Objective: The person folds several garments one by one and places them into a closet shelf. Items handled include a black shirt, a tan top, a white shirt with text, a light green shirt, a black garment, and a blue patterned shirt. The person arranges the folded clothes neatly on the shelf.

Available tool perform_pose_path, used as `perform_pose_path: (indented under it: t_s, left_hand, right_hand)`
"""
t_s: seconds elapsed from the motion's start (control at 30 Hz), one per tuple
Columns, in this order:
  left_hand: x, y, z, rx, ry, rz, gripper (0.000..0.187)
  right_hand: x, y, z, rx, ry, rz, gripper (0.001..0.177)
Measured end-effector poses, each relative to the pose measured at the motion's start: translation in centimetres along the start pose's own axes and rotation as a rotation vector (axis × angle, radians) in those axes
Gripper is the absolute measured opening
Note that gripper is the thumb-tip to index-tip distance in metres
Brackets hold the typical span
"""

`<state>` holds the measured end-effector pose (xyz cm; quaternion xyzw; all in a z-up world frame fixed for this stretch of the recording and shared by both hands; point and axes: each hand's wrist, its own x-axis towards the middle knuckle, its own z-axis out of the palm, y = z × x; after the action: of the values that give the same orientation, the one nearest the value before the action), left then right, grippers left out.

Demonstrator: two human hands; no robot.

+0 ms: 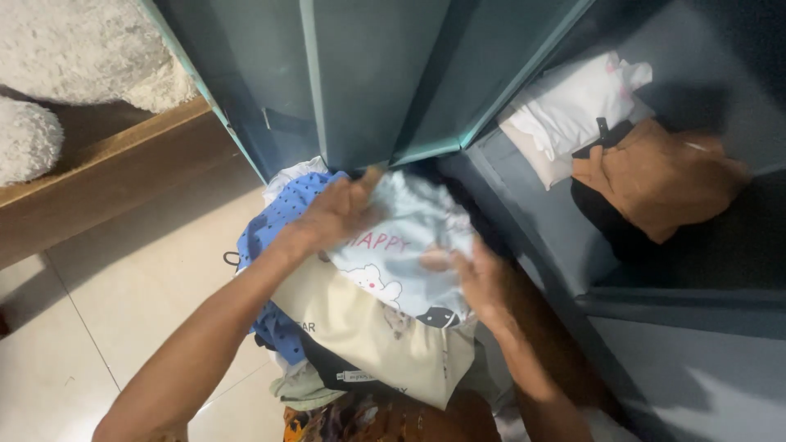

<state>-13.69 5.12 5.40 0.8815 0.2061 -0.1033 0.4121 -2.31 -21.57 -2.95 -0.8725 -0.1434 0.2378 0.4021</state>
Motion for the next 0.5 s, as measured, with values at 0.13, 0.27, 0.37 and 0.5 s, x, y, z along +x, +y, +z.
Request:
perform_pose_path:
  t_s: [0.13,0.27,0.37,0.5]
  left_hand:
    - [2.4,-5.5,3.9,0.120,0.004,-0.029,0.056]
    - [-0.8,-2.8,-0.1,0.081,-0.007,0.026,0.061]
    - [-2.2,-0.2,-2.1,-0.003,-0.015,-0.085,0.059]
    - [-2.2,-2.4,-2.8,-0.118,-0.004,-0.009,0.067]
  right_hand:
    - [-0.5,-0.5,-2.3,-0.813,-0.318,-0.169,0.042]
    - [-2.0,-3.0,-4.1,-0.509,0.150,-0.723,0.037]
    - [-4.1,-7.3,-3.6,-0.384,-0.133,-0.780,0.073]
    - [-5.7,-8.7,0.7,-0.359,-0.346,-0.862,0.104]
